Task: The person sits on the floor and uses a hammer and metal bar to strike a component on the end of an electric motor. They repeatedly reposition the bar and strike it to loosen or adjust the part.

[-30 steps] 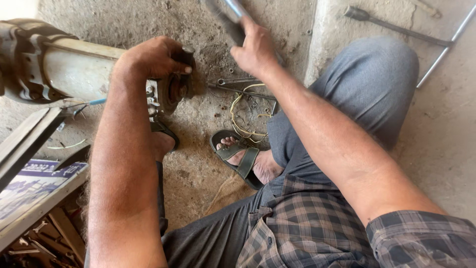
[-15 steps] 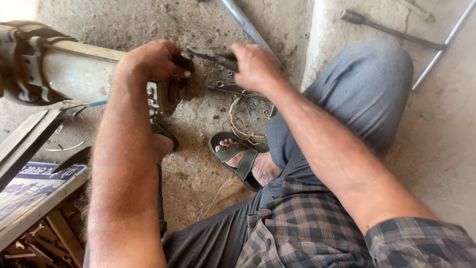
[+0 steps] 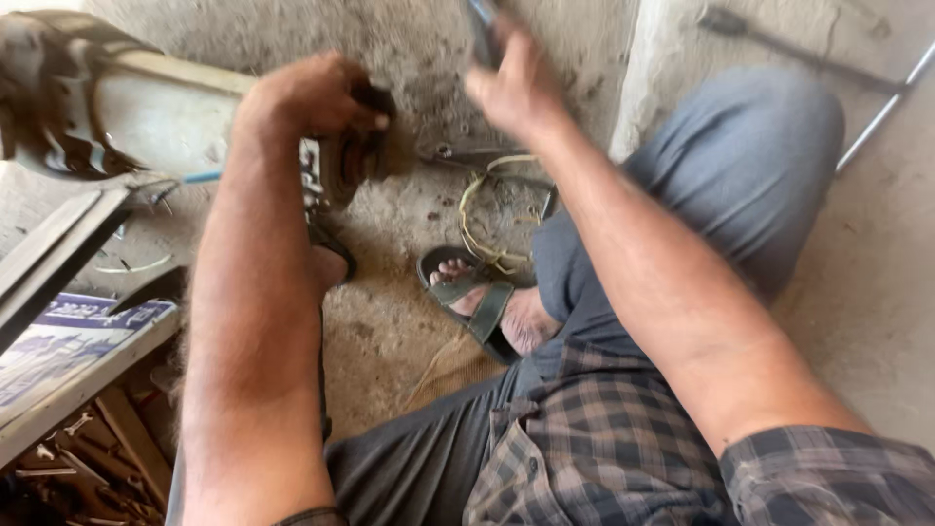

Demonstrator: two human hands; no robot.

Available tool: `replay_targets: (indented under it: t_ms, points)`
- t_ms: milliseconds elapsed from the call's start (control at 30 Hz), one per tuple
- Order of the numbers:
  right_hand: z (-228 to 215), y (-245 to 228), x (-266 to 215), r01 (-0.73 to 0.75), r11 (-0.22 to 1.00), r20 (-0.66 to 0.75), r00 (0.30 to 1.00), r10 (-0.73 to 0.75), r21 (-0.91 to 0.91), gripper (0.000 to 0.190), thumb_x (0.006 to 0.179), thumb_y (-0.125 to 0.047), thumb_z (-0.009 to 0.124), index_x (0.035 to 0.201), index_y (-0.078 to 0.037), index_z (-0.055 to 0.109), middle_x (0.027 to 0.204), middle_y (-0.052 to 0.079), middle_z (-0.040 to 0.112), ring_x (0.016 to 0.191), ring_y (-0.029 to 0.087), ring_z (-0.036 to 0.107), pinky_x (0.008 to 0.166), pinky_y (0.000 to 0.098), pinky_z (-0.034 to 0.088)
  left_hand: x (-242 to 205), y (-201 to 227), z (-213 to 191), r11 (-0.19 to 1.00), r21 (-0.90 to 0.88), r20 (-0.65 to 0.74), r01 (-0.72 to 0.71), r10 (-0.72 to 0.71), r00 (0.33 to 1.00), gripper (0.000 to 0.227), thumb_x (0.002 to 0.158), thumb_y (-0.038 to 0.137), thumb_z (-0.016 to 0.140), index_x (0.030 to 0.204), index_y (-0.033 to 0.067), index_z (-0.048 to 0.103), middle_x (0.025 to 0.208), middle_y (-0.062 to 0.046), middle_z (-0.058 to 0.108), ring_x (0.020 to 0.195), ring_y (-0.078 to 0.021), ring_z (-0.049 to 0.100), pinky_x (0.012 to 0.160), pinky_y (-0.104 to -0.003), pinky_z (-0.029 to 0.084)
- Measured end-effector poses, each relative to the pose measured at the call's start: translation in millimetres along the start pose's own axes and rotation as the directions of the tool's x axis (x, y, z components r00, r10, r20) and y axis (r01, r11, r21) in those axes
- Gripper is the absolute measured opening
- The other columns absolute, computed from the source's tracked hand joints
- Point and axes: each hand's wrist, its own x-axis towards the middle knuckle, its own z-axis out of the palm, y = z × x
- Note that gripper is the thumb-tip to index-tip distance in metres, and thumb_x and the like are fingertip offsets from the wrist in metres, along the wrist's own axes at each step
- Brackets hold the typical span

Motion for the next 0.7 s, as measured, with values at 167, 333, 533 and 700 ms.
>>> replay_targets:
  t_ms: [167, 333, 533, 700]
  points:
    - [9.2, 11.3, -4.1, -0.271, 0.920, 0.194, 0.923, 0.332, -0.285, 0.035, 0.089, -0.017, 0.071, 0.119, -0.006, 0.056, 0.100, 0.008, 0.064, 0.079, 0.023, 0.068, 0.061, 0.0390, 0.060, 8.8, 5.8, -0.4, 0.998, 0.031, -0.039, -0.057, 0.059, 0.998, 0.040, 0.088, 0.030, 0.082, 0.126, 0.0212, 0.074, 0.120, -0.007, 0.076, 0.107, -0.0250, 0.071, 0.099, -0.046, 0.055]
    - [45.0, 9.8, -56.4, 0.031, 0.370, -0.094, 0.944, -0.315, -0.928, 0.077, 0.048, -0.029, 0.080, 0.122, -0.012, 0.065, 0.100, 0.005, 0.068, 0.087, 0.018, 0.070, 0.077, 0.0415, 0.062, 14.4, -18.0, 17.1, 0.961, -0.167, -0.311, -0.220, 0.161, 0.937, 0.026, 0.093, 0.029, 0.078, 0.118, 0.0199, 0.078, 0.118, -0.004, 0.077, 0.103, -0.0202, 0.072, 0.096, -0.043, 0.054]
    - [92.7, -22.7, -58.1, 0.409, 0.796, 0.289, 0.908, -0.304, -0.447, 0.057, 0.089, -0.041, 0.085, 0.123, 0.000, 0.064, 0.101, 0.014, 0.064, 0.091, 0.025, 0.065, 0.078, 0.0414, 0.061, 30.0, -33.2, 27.1, 0.918, -0.152, -0.506, -0.366, 0.246, 0.827, 0.024, 0.093, 0.024, 0.084, 0.109, 0.0097, 0.075, 0.104, -0.008, 0.079, 0.093, -0.0204, 0.076, 0.085, -0.041, 0.061]
    - [99.5, -34.9, -43.8, 0.663, 0.566, 0.390, 0.748, -0.537, -0.491, 0.058, 0.086, -0.048, 0.086, 0.107, 0.002, 0.064, 0.100, 0.014, 0.064, 0.089, 0.025, 0.067, 0.074, 0.0397, 0.062, 35.6, -34.6, 35.6, 0.870, -0.065, -0.601, -0.489, 0.357, 0.715, 0.024, 0.091, 0.017, 0.088, 0.109, 0.0069, 0.075, 0.105, -0.011, 0.079, 0.093, -0.0238, 0.076, 0.080, -0.042, 0.060]
